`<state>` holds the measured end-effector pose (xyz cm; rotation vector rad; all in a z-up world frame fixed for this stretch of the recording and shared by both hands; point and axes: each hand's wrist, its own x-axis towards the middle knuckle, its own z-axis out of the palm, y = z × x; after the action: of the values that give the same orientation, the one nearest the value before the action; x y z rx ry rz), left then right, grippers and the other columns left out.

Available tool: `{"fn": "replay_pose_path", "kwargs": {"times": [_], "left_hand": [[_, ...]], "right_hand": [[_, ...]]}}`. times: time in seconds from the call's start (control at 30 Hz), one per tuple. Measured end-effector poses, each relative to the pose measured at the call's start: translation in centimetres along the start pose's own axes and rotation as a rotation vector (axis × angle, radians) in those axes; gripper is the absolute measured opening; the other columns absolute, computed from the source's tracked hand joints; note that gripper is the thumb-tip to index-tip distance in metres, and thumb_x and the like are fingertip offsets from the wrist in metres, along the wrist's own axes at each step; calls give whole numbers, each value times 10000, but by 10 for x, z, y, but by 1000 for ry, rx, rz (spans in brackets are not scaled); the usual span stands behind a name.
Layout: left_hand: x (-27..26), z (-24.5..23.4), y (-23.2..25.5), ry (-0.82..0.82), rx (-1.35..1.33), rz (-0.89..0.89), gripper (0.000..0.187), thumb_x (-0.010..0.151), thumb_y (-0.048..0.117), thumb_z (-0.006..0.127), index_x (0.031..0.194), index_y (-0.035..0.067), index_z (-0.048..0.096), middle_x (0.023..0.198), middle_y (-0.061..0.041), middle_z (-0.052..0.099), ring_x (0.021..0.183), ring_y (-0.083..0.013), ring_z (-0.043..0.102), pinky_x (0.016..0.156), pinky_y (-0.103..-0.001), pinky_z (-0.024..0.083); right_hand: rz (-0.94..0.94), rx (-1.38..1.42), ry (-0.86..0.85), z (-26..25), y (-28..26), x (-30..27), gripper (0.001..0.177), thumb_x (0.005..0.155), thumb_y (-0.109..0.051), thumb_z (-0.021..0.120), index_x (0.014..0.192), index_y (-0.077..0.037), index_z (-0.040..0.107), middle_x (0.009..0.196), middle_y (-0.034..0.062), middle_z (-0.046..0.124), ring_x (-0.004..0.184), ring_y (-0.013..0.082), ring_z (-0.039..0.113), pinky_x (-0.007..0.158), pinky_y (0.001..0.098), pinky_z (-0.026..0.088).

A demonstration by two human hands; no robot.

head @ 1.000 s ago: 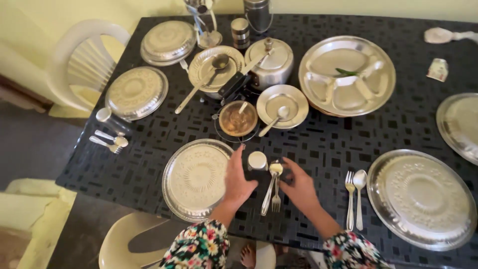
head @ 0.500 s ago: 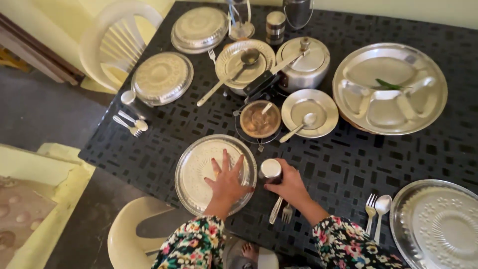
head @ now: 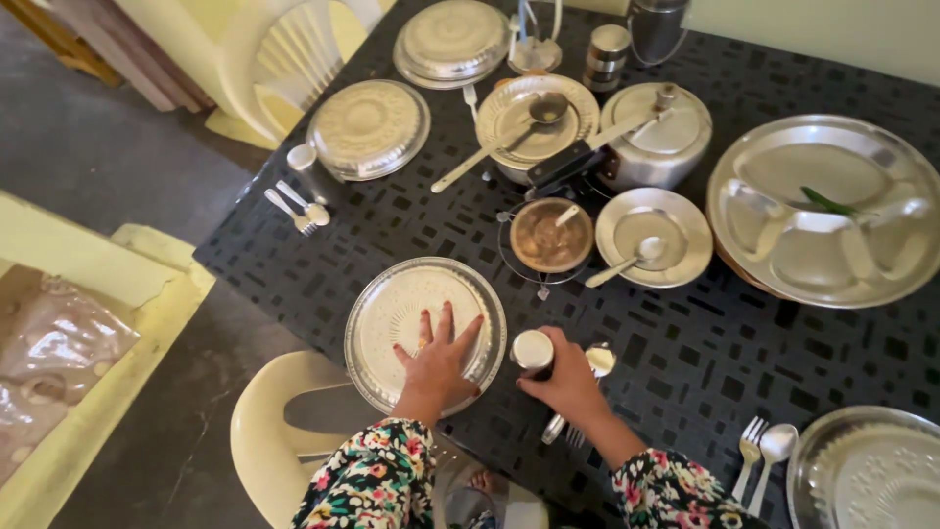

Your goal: Arranging plates, cutlery, and food containers on a dining table.

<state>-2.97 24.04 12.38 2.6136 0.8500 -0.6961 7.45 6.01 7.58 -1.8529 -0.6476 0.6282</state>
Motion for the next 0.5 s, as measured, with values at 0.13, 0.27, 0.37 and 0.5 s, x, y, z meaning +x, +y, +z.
{"fn": "replay_pose_path", "kwargs": {"times": [0.13, 0.27, 0.37, 0.5], "left_hand": [[-3, -6, -2, -28, -19, 8, 1235, 637, 345, 952, 1583, 501, 175, 1734, -47, -49, 1590, -389, -43, 1098, -832, 184], [-3, -16, 5, -152, -71, -20, 1256, 669, 313, 939, 1598, 458, 106, 1728, -78, -109, 1588, -400, -96, 1131, -818, 145], [20, 28, -8, -17, -155, 86, 1034, 811, 98, 758, 1622, 357, 171, 1703, -151, -7, 1561, -417, -13, 1144, -770, 147], [43, 77, -12, 386, -675, 356, 852, 756, -84, 565, 1550, 200, 445, 1621, -235, 349, 1505, -406, 356, 1229, -499, 367]], "right_hand": [[-36, -17, -9, 8, -7, -5, 594, 602, -83, 903, 1121, -53, 616, 876, 118, 777, 813, 225, 776, 748, 351, 595], [-48, 99, -63, 12, 55, 4, 704, 569, 20, 792, 1237, -62, 584, 1028, 109, 744, 902, 220, 726, 762, 341, 572], [85, 186, -64, -9, 120, 35, 693, 677, 74, 651, 1353, -68, 589, 1170, 88, 751, 953, 207, 738, 785, 322, 601], [321, 390, 85, -45, 161, 67, 528, 846, 40, 627, 1373, 11, 617, 1231, 163, 747, 968, 274, 740, 810, 339, 614]]}}
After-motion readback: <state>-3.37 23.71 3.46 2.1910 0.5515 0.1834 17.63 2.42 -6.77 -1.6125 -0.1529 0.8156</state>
